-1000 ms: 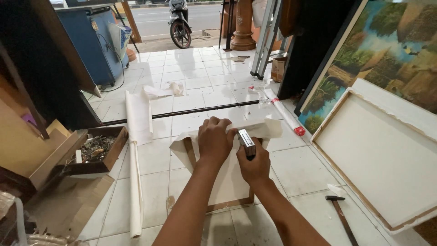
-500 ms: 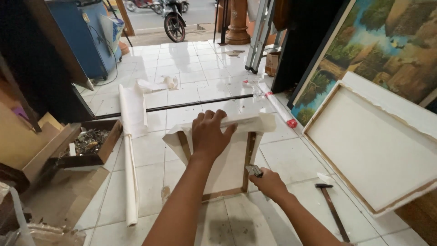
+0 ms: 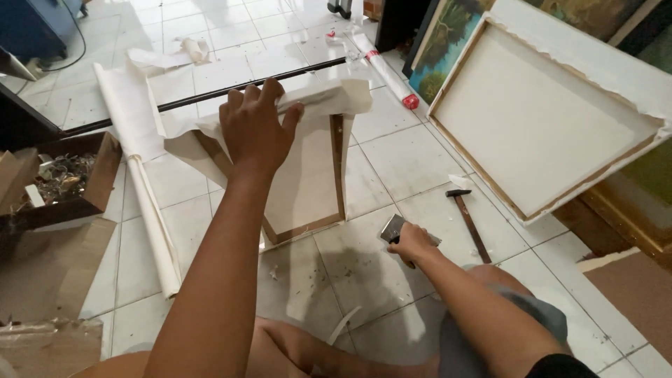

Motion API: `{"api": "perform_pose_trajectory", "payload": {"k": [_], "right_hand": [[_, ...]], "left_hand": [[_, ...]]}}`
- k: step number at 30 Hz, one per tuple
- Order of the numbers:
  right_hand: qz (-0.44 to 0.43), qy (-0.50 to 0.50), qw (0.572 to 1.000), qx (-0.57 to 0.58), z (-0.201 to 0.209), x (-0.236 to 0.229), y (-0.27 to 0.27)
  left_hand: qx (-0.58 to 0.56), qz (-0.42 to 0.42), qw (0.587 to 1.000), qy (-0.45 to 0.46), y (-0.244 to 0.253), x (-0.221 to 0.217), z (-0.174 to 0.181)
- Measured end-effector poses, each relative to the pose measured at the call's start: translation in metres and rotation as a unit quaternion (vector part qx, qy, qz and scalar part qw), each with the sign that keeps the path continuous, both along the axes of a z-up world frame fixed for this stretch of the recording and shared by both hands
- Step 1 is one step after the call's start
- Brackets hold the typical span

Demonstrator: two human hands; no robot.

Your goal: Stretching a white canvas over a wooden frame and securing it using a manual staple gun.

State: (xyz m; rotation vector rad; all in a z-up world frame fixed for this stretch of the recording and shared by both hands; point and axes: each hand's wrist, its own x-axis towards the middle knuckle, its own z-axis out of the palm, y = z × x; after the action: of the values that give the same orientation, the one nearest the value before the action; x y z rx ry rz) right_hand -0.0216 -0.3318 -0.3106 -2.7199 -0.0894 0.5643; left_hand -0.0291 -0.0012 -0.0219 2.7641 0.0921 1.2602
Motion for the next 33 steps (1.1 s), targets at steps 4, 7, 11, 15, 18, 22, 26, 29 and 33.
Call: {"api": "perform_pose_trajectory", "payload": {"k": [4,7,11,15,18,22,26,29,33], "right_hand": [[0.002,-0.016,0.999,-0.032,-0.019,-0.025,-0.007],[0.013,-0.074,0.996,-0.050,-0.066,-0.019,-0.019],[-0.007,-0.100,0.995,-0.012,-0.054,-0.024,-0.016],[-0.103,-0.246,0.935,0.235,-0.004,0.012,0.028],[0.017,-0.534,0.773,0.341,0.128,-0.005,0.088],[0.136,-0.660,0.662,0.328,0.251,0.013,0.133],[0.323,-0.548,0.711,0.301,0.311,0.020,0.165],[0.386,-0.489,0.758,0.196,0.317,0.018,0.169],[0.411,-0.483,0.770,0.067,0.316,0.025,0.167]], "left_hand": [[-0.003,0.001,1.000,-0.007,-0.001,-0.004,0.001],[-0.006,0.002,1.000,-0.004,-0.001,-0.004,0.003],[0.002,0.001,1.000,-0.007,-0.004,-0.007,-0.002],[-0.020,0.025,0.999,-0.019,-0.020,-0.010,-0.004],[0.012,0.064,0.996,-0.057,-0.042,-0.009,-0.007],[0.011,0.062,0.998,0.017,-0.043,-0.013,0.007],[0.045,0.013,0.977,0.207,-0.008,-0.050,0.044],[0.030,0.002,0.946,0.324,0.033,-0.101,0.083],[-0.030,-0.115,0.946,0.303,0.076,-0.144,0.094]]}}
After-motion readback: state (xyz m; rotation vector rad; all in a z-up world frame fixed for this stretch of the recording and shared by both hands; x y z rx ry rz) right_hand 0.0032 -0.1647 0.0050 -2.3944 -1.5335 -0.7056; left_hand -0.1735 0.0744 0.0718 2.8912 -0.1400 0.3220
